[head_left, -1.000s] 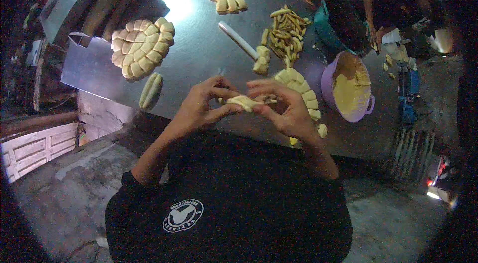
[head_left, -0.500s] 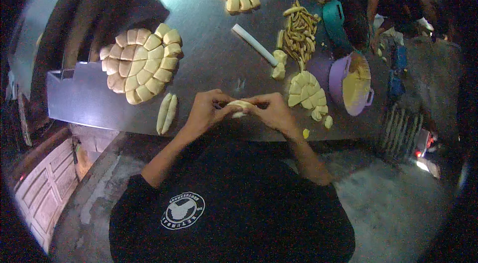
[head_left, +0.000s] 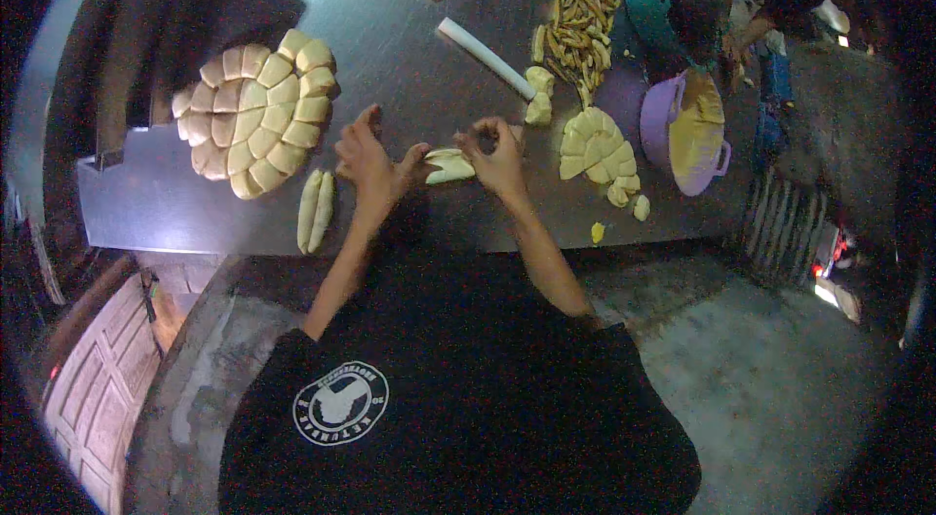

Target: The person prepares pieces of dough by rolling them flat, placing a yellow filling inside, and folding them into shapes, before placing them onto a baking tray.

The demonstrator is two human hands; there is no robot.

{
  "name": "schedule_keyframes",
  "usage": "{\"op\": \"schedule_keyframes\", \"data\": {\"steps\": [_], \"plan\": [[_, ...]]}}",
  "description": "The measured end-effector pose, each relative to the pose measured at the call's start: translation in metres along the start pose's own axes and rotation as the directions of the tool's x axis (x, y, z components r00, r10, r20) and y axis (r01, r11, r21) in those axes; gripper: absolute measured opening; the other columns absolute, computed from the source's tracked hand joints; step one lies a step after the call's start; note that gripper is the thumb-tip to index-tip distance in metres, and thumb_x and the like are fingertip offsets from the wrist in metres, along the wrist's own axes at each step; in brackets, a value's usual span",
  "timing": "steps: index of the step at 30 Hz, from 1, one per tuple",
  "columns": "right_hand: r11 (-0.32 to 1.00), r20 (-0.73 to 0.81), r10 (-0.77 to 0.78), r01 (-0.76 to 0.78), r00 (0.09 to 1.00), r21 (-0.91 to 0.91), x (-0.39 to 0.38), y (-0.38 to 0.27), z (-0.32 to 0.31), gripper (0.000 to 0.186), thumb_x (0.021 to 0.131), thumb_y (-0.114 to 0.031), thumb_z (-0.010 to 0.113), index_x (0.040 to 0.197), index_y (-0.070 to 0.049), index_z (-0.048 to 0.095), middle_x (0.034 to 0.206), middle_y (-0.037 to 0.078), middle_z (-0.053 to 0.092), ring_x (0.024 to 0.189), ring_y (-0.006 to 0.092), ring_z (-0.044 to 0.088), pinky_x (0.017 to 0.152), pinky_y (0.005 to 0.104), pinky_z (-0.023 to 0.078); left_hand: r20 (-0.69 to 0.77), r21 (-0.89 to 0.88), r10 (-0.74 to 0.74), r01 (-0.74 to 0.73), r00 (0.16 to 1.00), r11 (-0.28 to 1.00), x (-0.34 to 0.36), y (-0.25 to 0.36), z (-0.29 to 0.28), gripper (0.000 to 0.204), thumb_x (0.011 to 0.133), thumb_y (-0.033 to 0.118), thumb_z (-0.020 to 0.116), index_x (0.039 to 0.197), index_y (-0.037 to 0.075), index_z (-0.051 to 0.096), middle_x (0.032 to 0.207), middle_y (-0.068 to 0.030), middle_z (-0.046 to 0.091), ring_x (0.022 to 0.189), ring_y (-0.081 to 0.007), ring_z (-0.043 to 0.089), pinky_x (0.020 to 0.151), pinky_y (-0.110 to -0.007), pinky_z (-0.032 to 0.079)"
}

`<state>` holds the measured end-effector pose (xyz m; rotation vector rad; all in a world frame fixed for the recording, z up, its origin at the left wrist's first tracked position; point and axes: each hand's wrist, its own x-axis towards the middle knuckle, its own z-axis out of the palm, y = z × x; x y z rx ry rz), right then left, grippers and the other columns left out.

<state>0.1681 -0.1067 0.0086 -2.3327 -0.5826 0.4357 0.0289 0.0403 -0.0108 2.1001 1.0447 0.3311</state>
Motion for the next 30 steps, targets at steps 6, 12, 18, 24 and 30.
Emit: {"op": "schedule_keyframes", "data": {"steps": [6,12,18,24,30], "plan": [[0.955,0.082,-0.03,0.052,0.996,-0.292,0.009,-0.039,0.004,0.054,0.07,-0.042,0.084,0.11,-0.016,0.058,0.118,0.01,0.048,0.115,0.0309,0.045,0.097,0.0494,0.035,-0.016,0.181,-0.027,0.029,1.0,0.983,0.001,0.011,0.0,0.102,0.061,0.048,0.087,0.143,0.013,0.037,0.13,-0.0178,0.044,0.12,-0.0401,0.042,0.093,-0.059,0.035],[0.994,-0.04,-0.002,-0.003,0.999,-0.114,-0.02,-0.012,0.004,0.052,0.075,-0.041,0.081,0.112,-0.015,0.057,0.118,0.01,0.05,0.115,0.0301,0.046,0.097,0.0492,0.035,-0.204,0.124,0.045,-0.02,0.978,0.992,-0.018,-0.008,0.012,0.106,0.062,0.046,0.088,0.144,0.006,0.033,0.129,-0.019,0.047,0.116,-0.0378,0.047,0.094,-0.052,0.038],[0.998,-0.026,-0.061,0.062,0.998,0.034,-0.01,0.029,-0.001,0.054,0.075,-0.042,0.081,0.113,-0.011,0.059,0.107,0.014,0.055,0.109,0.0302,0.05,0.096,0.0424,0.039,-0.317,-0.098,-0.024,-0.007,0.948,0.995,-0.04,-0.014,0.021,0.103,0.067,0.05,0.084,0.143,0.004,0.033,0.13,-0.019,0.047,0.117,-0.0366,0.046,0.095,-0.054,0.037],[0.768,-0.223,-0.571,0.419,0.79,-0.484,0.068,0.005,-0.052,0.039,0.085,-0.036,0.072,0.113,-0.009,0.063,0.101,0.011,0.059,0.101,0.0308,0.054,0.092,0.0456,0.04,-0.405,0.125,-0.17,0.239,0.898,0.963,-0.058,0.006,0.025,0.095,0.074,0.055,0.078,0.142,0.005,0.034,0.125,-0.0171,0.047,0.118,-0.0361,0.044,0.099,-0.055,0.031],[0.586,0.261,-0.703,0.747,0.661,-0.314,0.09,0.022,-0.026,0.032,0.087,-0.027,0.067,0.112,-0.008,0.064,0.099,0.012,0.06,0.092,0.034,0.059,0.082,0.047,0.047,-0.481,-0.031,-0.243,0.261,0.842,0.965,-0.059,0.005,0.024,0.087,0.077,0.055,0.074,0.139,0.007,0.037,0.123,-0.0165,0.048,0.117,-0.0348,0.044,0.101,-0.054,0.029]]}}
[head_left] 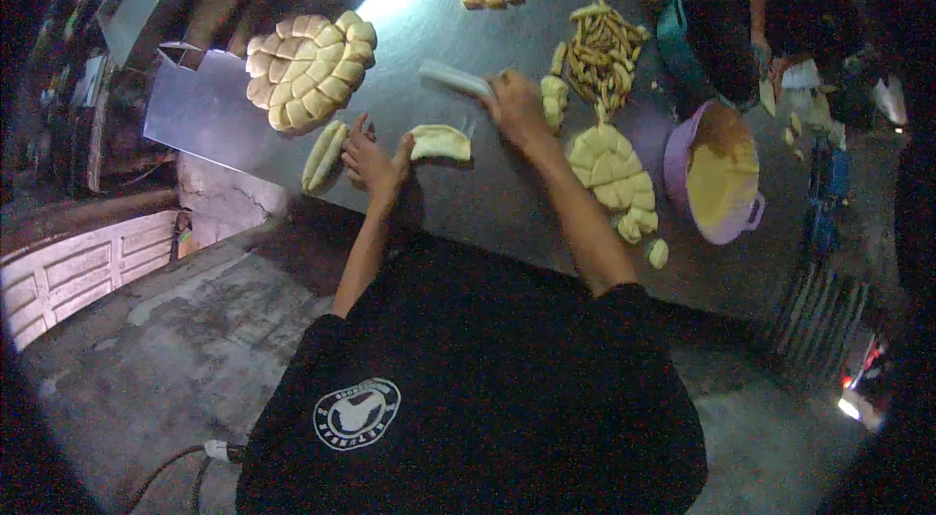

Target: The person prepares pieces of dough by rolling them flat, placing a yellow filling inside, and folding them into shapes, before placing them onto a baking tray.

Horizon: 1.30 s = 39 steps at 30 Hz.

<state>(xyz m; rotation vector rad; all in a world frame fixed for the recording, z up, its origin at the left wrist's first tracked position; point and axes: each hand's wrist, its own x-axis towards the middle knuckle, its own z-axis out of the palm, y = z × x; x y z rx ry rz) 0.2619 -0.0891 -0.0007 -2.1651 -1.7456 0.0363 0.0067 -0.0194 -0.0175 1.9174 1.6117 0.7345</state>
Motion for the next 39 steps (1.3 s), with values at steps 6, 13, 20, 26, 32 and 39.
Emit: {"op": "schedule_keyframes", "data": {"steps": [6,13,20,26,32,39], "plan": [[0.947,0.361,-0.283,0.198,0.889,0.253,-0.002,-0.06,-0.039,0.027,0.088,-0.02,0.065,0.112,-0.007,0.063,0.11,0.013,0.061,0.107,0.0329,0.061,0.091,0.0391,0.05,0.034,0.143,0.532,-0.531,0.846,0.835,0.004,-0.006,-0.024,0.052,0.087,0.036,0.068,0.125,0.004,0.052,0.112,-0.0158,0.053,0.107,-0.0362,0.049,0.095,-0.05,0.037],[0.858,0.361,-0.425,0.497,0.83,-0.131,0.043,-0.057,0.011,0.055,0.098,-0.032,0.044,0.147,-0.01,0.035,0.156,0.014,0.031,0.144,0.0326,0.029,0.114,0.0635,0.015,0.192,0.374,0.376,-0.422,0.907,0.826,0.029,0.016,-0.017,0.026,0.087,0.022,0.061,0.1,0.001,0.054,0.097,-0.0149,0.051,0.103,-0.0356,0.051,0.082,-0.047,0.041],[0.976,-0.029,-0.021,0.014,0.999,-0.216,0.119,-0.07,0.052,0.058,0.1,-0.037,0.037,0.149,-0.008,0.032,0.158,0.017,0.026,0.147,0.0371,0.02,0.113,0.0688,0.009,0.36,0.366,0.481,-0.595,0.799,0.715,0.063,0.003,-0.018,0.042,0.089,0.034,0.059,0.118,0.003,0.055,0.112,-0.014,0.055,0.11,-0.031,0.051,0.088,-0.045,0.042],[0.983,0.284,-0.183,0.183,0.941,0.026,0.067,-0.074,-0.026,0.047,0.096,-0.033,0.054,0.135,-0.007,0.051,0.15,0.016,0.04,0.141,0.0349,0.033,0.115,0.057,0.022,0.47,-0.008,0.671,-0.757,0.574,0.653,0.106,-0.019,-0.004,0.033,0.089,0.027,0.056,0.113,0.005,0.055,0.109,-0.0118,0.055,0.107,-0.0287,0.053,0.085,-0.044,0.043],[0.95,0.34,0.153,-0.233,0.928,0.208,-0.057,-0.066,-0.01,0.05,0.098,-0.029,0.048,0.142,-0.005,0.043,0.151,0.015,0.038,0.142,0.0381,0.029,0.115,0.059,0.018,0.465,-0.189,0.878,-0.956,0.113,0.223,0.106,0.002,0.005,0.029,0.093,0.029,0.052,0.107,0.004,0.056,0.108,-0.0116,0.053,0.105,-0.0265,0.052,0.085,-0.041,0.042],[0.805,-0.108,0.48,-0.487,0.87,-0.339,0.001,-0.043,0.005,0.061,0.101,-0.033,0.037,0.153,-0.005,0.022,0.159,0.022,0.017,0.147,0.0424,0.013,0.116,0.0626,0.004,0.359,-0.057,0.844,-0.894,0.398,0.445,0.138,0.061,0.061,0.031,0.095,0.036,0.051,0.1,0.008,0.062,0.106,-0.009,0.06,0.102,-0.0239,0.055,0.081,-0.04,0.042]]}}
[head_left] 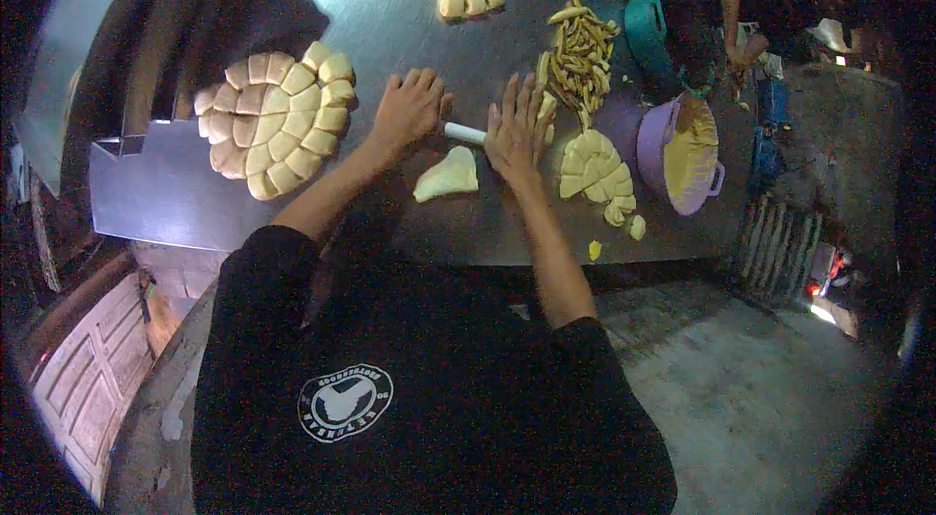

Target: The person prepares pieces of dough by rolling them flat, placing a yellow filling inside, and folding them into shapes, before placing them onto a baking tray.

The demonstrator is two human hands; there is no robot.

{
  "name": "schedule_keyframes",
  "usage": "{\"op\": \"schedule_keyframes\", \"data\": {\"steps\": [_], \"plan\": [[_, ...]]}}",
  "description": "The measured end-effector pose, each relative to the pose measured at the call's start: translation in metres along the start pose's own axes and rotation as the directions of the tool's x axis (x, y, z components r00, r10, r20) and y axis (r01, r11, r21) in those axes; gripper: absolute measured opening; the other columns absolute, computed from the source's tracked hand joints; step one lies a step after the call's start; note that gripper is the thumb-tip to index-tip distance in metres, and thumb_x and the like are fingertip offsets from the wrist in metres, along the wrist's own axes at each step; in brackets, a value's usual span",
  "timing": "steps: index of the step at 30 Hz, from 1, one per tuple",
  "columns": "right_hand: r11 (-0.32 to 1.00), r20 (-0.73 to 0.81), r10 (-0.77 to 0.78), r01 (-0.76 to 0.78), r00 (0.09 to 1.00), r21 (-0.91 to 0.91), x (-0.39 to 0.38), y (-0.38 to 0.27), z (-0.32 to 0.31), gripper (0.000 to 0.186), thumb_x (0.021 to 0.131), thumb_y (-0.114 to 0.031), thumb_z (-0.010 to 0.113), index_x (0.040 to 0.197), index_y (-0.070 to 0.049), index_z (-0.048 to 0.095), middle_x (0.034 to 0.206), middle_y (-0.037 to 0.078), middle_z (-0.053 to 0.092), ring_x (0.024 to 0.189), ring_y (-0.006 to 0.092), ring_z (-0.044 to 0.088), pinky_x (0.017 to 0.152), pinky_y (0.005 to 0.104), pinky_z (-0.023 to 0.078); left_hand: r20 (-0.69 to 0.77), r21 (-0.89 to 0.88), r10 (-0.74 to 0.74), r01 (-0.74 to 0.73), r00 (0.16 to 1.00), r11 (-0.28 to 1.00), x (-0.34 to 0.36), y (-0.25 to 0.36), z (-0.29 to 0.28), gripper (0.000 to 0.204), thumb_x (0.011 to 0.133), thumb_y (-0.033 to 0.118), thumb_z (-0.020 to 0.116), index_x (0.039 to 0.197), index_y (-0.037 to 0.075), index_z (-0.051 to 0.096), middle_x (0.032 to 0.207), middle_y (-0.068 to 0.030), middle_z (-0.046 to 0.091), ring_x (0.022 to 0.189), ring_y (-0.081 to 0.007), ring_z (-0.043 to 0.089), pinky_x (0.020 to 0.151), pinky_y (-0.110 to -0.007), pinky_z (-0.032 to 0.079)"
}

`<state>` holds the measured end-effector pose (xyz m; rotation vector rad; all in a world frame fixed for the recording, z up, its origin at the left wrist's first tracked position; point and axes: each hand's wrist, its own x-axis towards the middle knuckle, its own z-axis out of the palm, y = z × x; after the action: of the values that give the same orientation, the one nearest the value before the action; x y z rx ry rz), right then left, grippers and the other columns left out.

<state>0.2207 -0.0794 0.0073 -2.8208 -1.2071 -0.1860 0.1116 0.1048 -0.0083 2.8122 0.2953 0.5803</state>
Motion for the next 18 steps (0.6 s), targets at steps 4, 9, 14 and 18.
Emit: {"op": "schedule_keyframes", "data": {"steps": [4,9,14,18], "plan": [[0.999,0.101,0.042,-0.041,0.994,-0.012,0.029,0.002,-0.004,0.064,0.1,-0.033,0.04,0.154,-0.005,0.018,0.159,0.026,0.011,0.147,0.0451,0.009,0.115,0.0641,0.003,0.055,-0.099,0.079,-0.073,0.995,0.992,-0.017,-0.005,0.009,0.027,0.094,0.036,0.053,0.096,0.01,0.064,0.098,-0.0067,0.063,0.095,-0.0234,0.059,0.077,-0.039,0.044],[0.982,0.147,-0.165,0.149,0.975,0.115,-0.001,-0.014,-0.01,0.065,0.101,-0.036,0.039,0.155,-0.008,0.016,0.158,0.029,0.007,0.146,0.0477,0.007,0.113,0.0674,0.002,0.083,0.032,-0.187,0.185,0.979,0.982,-0.075,0.025,-0.026,0.026,0.092,0.029,0.056,0.101,0.006,0.063,0.102,-0.0123,0.062,0.104,-0.0289,0.056,0.084,-0.043,0.043],[0.969,-0.012,-0.189,0.189,0.982,0.158,0.015,-0.033,0.01,0.067,0.1,-0.04,0.038,0.156,-0.012,0.015,0.16,0.027,0.003,0.146,0.049,0.006,0.11,0.0702,-0.001,-0.158,0.345,-0.352,0.386,0.923,0.856,-0.082,0.035,-0.018,0.059,0.086,0.025,0.055,0.138,0.0,0.044,0.125,-0.0195,0.05,0.116,-0.0348,0.048,0.096,-0.047,0.039],[0.975,-0.029,-0.186,0.188,0.982,0.12,-0.033,-0.025,0.005,0.06,0.097,-0.033,0.043,0.151,-0.009,0.031,0.158,0.026,0.018,0.145,0.0487,0.014,0.11,0.0723,0.005,-0.133,0.211,-0.436,0.456,0.89,0.865,-0.112,0.064,-0.028,0.063,0.091,0.026,0.05,0.145,-0.004,0.034,0.148,-0.0219,0.037,0.138,-0.0394,0.033,0.113,-0.05,0.027]]}}
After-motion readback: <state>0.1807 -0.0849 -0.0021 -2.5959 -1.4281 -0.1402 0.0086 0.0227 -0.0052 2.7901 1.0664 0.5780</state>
